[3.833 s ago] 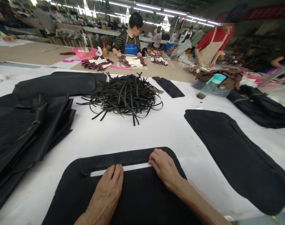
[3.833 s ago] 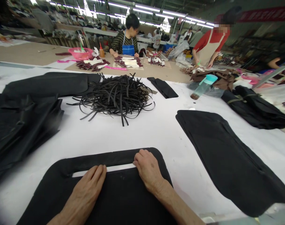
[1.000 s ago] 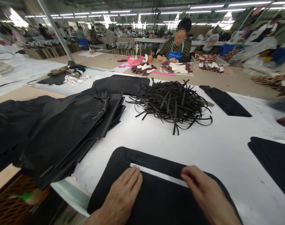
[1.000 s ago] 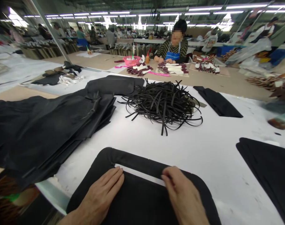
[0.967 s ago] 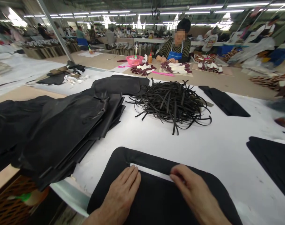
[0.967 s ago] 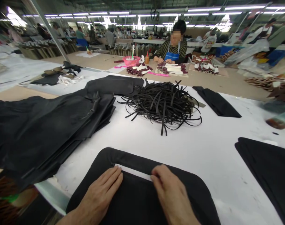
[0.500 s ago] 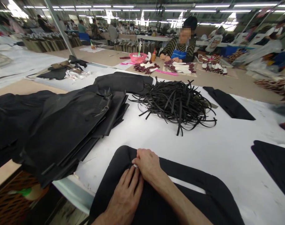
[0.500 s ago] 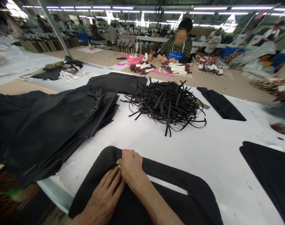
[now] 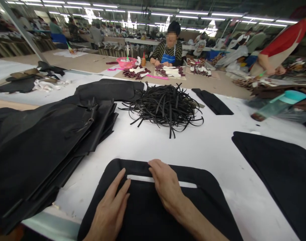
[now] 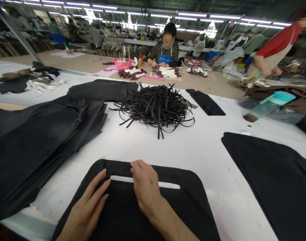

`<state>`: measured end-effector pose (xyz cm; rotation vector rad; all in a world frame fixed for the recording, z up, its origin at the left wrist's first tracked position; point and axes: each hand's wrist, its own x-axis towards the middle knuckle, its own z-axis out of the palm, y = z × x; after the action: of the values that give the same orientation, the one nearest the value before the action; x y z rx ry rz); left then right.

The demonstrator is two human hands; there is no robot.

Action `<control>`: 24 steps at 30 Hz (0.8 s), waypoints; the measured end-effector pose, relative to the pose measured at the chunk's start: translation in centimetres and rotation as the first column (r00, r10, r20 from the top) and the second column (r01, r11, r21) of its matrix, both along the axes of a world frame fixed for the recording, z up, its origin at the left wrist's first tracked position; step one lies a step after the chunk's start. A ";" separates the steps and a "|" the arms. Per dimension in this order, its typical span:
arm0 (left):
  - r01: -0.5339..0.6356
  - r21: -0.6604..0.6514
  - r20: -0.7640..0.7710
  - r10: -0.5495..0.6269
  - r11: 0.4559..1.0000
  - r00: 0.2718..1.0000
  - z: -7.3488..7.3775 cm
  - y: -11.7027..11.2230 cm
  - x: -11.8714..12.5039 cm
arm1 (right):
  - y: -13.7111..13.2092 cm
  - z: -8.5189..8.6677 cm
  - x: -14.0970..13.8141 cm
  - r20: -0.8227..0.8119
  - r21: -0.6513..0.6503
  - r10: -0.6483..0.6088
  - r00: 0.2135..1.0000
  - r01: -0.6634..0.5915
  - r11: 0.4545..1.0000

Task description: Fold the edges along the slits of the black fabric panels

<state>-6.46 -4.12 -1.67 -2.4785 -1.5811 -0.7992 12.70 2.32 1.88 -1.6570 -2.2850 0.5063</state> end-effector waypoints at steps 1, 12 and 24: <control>0.031 0.006 -0.014 -0.031 0.999 0.999 0.4 0.3 0.1 | -1.1 -0.4 0.9 -0.006 0.066 0.043 0.999 -0.042 0.997; 0.379 -0.074 -0.343 -0.380 0.923 0.859 -2.5 3.0 1.1 | -5.1 -3.9 4.8 0.042 -0.030 0.330 0.943 -0.329 0.944; 0.348 0.057 -0.468 -0.282 0.936 0.837 -1.7 3.1 -0.2 | -7.5 -3.7 13.0 0.220 -0.020 0.125 0.967 -0.124 0.992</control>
<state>-6.69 -1.07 -3.41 -2.5998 -0.9389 -0.2974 25.72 -5.21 -1.80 -1.6531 -2.5617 0.3714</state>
